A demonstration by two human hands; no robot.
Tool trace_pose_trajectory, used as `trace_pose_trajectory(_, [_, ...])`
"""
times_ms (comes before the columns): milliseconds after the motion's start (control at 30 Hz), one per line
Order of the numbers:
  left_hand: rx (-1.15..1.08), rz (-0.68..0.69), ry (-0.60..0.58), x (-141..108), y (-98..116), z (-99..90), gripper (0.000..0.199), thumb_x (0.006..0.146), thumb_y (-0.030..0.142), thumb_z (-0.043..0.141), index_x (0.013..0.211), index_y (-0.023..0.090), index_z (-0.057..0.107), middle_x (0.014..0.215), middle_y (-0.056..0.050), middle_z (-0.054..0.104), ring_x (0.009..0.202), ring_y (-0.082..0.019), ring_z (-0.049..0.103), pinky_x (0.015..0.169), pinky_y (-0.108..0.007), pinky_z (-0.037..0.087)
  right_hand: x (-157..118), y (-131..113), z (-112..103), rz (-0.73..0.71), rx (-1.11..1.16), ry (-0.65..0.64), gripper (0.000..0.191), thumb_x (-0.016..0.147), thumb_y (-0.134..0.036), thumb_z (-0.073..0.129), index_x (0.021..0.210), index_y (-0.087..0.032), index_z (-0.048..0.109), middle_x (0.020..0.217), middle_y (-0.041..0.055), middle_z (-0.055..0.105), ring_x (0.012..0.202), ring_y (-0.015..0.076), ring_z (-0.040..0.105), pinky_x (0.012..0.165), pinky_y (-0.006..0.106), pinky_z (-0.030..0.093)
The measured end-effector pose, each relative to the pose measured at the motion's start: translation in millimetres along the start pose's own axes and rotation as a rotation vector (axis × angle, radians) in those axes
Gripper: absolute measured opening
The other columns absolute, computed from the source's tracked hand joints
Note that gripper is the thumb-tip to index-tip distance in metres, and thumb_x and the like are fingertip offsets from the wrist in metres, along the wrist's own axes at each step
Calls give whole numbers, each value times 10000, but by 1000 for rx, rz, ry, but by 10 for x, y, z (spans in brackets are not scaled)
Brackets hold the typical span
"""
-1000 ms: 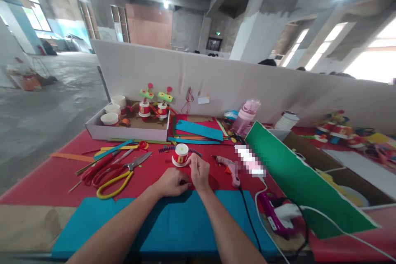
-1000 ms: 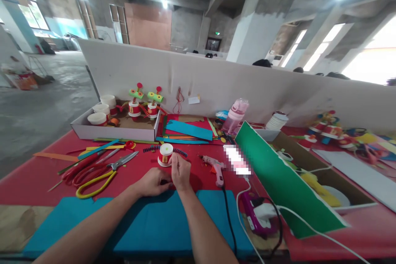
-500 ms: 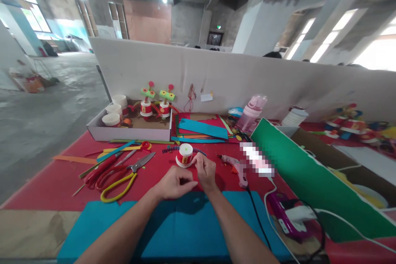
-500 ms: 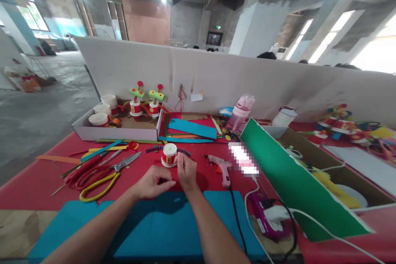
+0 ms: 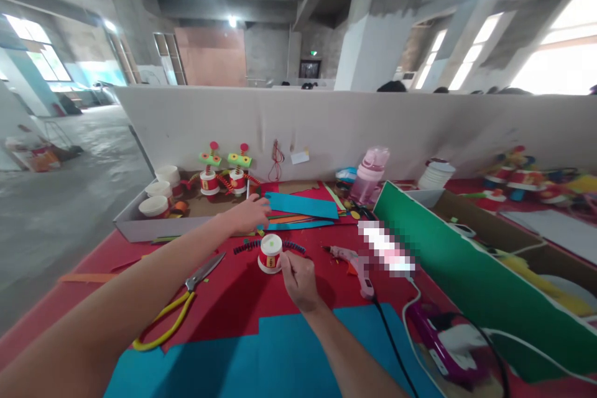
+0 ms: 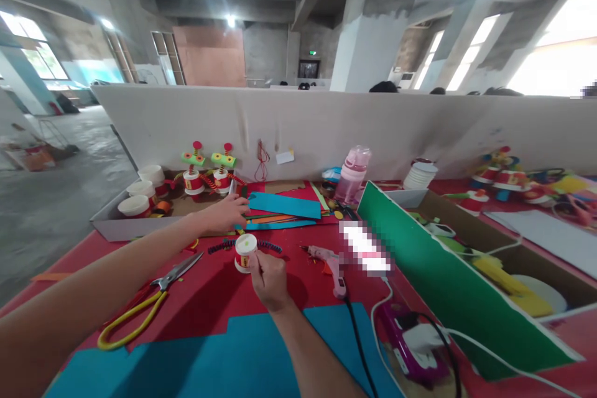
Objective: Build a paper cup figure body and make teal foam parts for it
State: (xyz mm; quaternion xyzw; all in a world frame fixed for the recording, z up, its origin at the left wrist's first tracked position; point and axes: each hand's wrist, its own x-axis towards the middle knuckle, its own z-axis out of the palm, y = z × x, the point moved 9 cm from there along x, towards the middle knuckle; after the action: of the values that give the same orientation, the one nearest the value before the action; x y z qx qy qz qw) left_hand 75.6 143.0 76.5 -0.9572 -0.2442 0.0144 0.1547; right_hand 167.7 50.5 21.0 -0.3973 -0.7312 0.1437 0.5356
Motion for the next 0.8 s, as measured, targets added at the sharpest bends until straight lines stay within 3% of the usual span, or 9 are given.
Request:
trace_pose_trajectory(100, [-59, 79, -88, 137, 44, 312, 218, 652, 130, 734, 829, 257, 754, 1074, -58, 688, 1131, -276, 462, 987, -402, 254, 13, -7, 21, -11, 5, -10, 388, 987, -297, 360, 653, -188, 523, 556, 3, 520, 507, 111, 491, 530, 225, 318])
trace_pose_trajectory(233, [-84, 20, -67, 217, 3, 529, 153, 640, 93, 714, 730, 215, 736, 1041, -65, 699, 1119, -270, 481, 1021, -411, 246, 23, -20, 15, -28, 21, -3, 379, 987, -295, 360, 661, -188, 522, 564, 6, 520, 514, 113, 489, 534, 230, 317])
trace_pose_trajectory(333, [-72, -20, -26, 216, -37, 477, 155, 697, 69, 642, 741, 193, 724, 1072, -88, 695, 1171, -276, 462, 1040, -435, 247, 21, -19, 5, -28, 23, 3, 378, 985, -297, 365, 653, -191, 509, 562, 3, 510, 510, 112, 470, 531, 235, 304])
trace_pose_trajectory(400, [-77, -73, 30, 163, -102, 314, 189, 711, 56, 604, 777, 189, 720, 1116, -98, 683, 1205, -286, 448, 1051, -457, 245, 20, -15, -1, -16, 33, 6, 380, 984, -301, 371, 643, -192, 500, 565, 1, 507, 513, 111, 465, 533, 236, 301])
trace_pose_trajectory(467, [-177, -191, 173, 27, -206, 46, 188, 713, 73, 601, 795, 198, 715, 1105, -92, 687, 1190, -289, 472, 1046, -462, 270, 24, -12, -8, 6, 63, 8, 381, 984, -309, 378, 643, -192, 503, 570, -3, 507, 517, 110, 464, 534, 234, 304])
trace_pose_trajectory(567, [-630, -495, 556, -429, -365, -296, 100, 732, 204, 669, 826, 209, 704, 896, -52, 706, 935, -233, 593, 916, -388, 413, 36, 4, -28, 70, 144, 22, 363, 985, -323, 384, 689, -190, 546, 606, -3, 544, 549, 111, 493, 544, 224, 327])
trace_pose_trajectory(633, [-1084, -689, 789, -787, -327, -231, 178, 779, 291, 676, 933, 202, 689, 771, -22, 678, 744, -177, 606, 767, -324, 470, 40, 20, -43, 116, 186, 39, 343, 984, -333, 391, 733, -188, 575, 630, -5, 562, 568, 112, 503, 547, 221, 338])
trace_pose_trajectory(667, [-1300, -719, 895, -916, -232, -161, 200, 780, 306, 690, 952, 204, 679, 771, -17, 679, 721, -161, 610, 739, -304, 476, 39, 25, -49, 133, 196, 49, 341, 982, -340, 395, 738, -188, 578, 629, -7, 558, 567, 113, 497, 544, 222, 339])
trace_pose_trajectory(800, [-1732, -632, 1150, -1118, 215, 31, 210, 704, 280, 783, 868, 198, 680, 827, -30, 710, 756, -140, 637, 744, -258, 485, 29, 16, 8, 143, 230, 20, 333, 962, -372, 439, 706, -193, 557, 631, -6, 537, 581, 121, 487, 561, 230, 367])
